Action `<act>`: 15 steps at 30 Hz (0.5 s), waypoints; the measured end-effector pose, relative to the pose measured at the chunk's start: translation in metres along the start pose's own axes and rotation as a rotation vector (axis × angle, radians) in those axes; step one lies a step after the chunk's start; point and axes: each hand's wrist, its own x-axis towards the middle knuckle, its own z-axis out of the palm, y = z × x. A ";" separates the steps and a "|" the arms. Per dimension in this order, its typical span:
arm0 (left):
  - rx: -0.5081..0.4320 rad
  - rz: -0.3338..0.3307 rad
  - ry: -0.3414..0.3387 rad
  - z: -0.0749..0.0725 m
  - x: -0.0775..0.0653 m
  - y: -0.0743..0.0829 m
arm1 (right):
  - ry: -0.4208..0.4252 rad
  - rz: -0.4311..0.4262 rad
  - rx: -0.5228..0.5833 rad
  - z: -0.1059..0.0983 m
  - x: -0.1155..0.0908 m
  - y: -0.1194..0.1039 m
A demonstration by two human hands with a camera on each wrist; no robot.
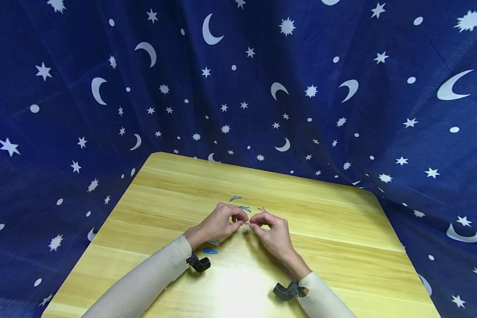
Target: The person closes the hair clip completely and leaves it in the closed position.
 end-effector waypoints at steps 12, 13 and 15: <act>-0.027 -0.020 -0.001 0.004 0.000 -0.001 | 0.008 0.000 -0.004 0.001 -0.001 0.001; -0.028 -0.023 -0.002 0.004 0.000 -0.001 | 0.009 -0.003 -0.010 0.001 -0.001 0.001; -0.030 -0.026 -0.004 0.004 0.001 0.000 | 0.013 -0.012 -0.018 0.001 -0.001 0.001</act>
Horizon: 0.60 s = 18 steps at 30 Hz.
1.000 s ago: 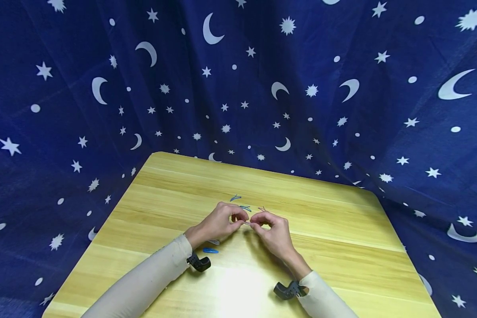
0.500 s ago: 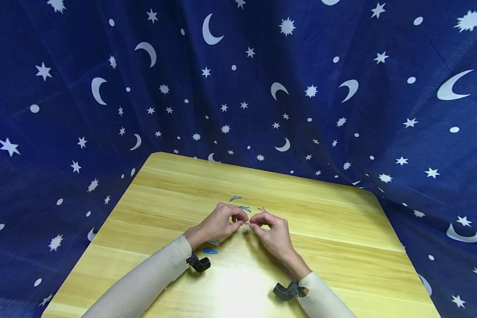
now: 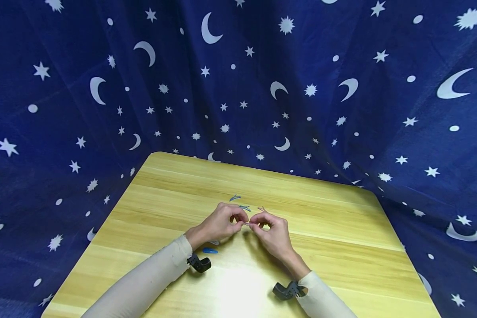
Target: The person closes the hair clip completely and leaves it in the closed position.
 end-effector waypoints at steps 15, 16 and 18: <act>-0.005 -0.027 -0.014 -0.002 0.002 0.005 | 0.010 -0.026 0.013 0.001 0.001 0.001; -0.001 -0.028 -0.015 -0.002 0.002 0.005 | 0.012 -0.027 0.013 0.001 0.001 0.001; 0.005 -0.025 -0.014 -0.002 0.002 0.006 | 0.018 -0.028 0.011 0.001 0.001 0.001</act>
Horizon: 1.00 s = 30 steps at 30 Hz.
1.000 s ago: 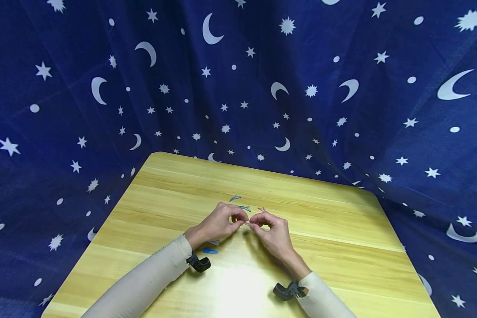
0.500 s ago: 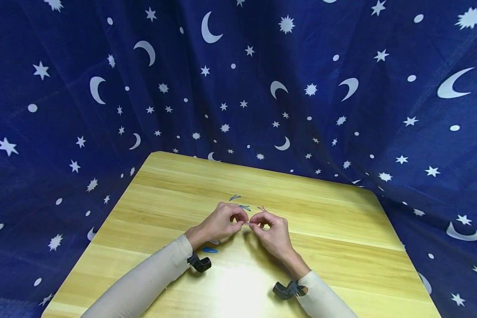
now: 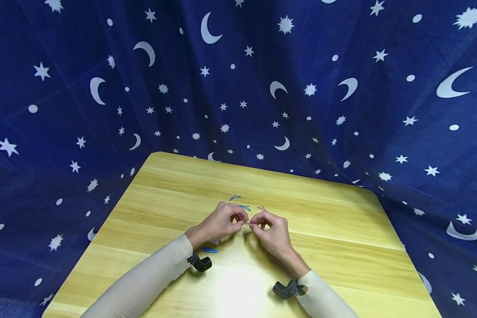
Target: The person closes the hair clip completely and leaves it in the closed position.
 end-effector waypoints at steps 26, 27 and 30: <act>0.020 -0.004 0.070 0.003 -0.004 0.000 | 0.059 -0.004 -0.028 0.005 0.000 0.002; 0.021 -0.004 0.070 0.003 -0.004 0.000 | 0.058 -0.004 -0.027 0.005 0.000 0.002; 0.027 -0.005 0.065 0.002 -0.004 0.000 | 0.054 -0.001 -0.029 0.005 0.001 0.002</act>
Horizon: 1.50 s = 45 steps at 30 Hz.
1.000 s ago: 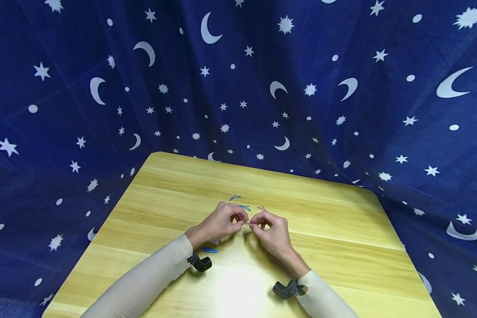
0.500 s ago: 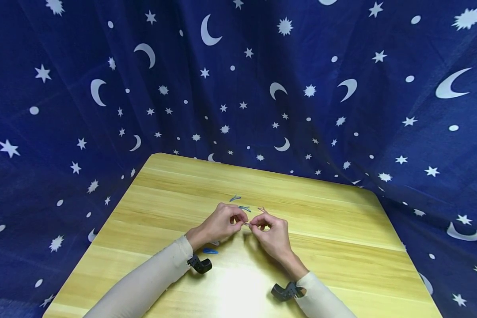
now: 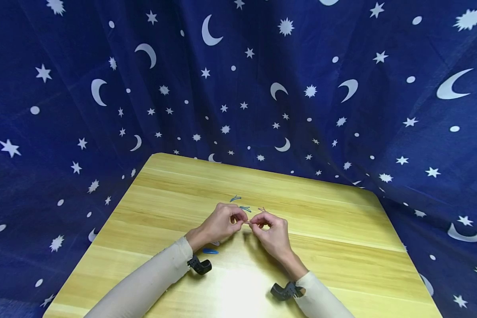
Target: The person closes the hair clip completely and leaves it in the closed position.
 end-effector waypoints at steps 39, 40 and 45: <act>0.020 0.009 0.034 -0.022 -0.007 -0.009 | -0.086 -0.011 0.067 0.012 0.011 -0.010; 0.017 0.006 0.036 -0.023 -0.008 -0.009 | -0.088 -0.009 0.068 0.013 0.011 -0.011; 0.015 -0.001 0.057 -0.027 -0.012 -0.010 | -0.098 -0.006 0.056 0.018 0.014 -0.015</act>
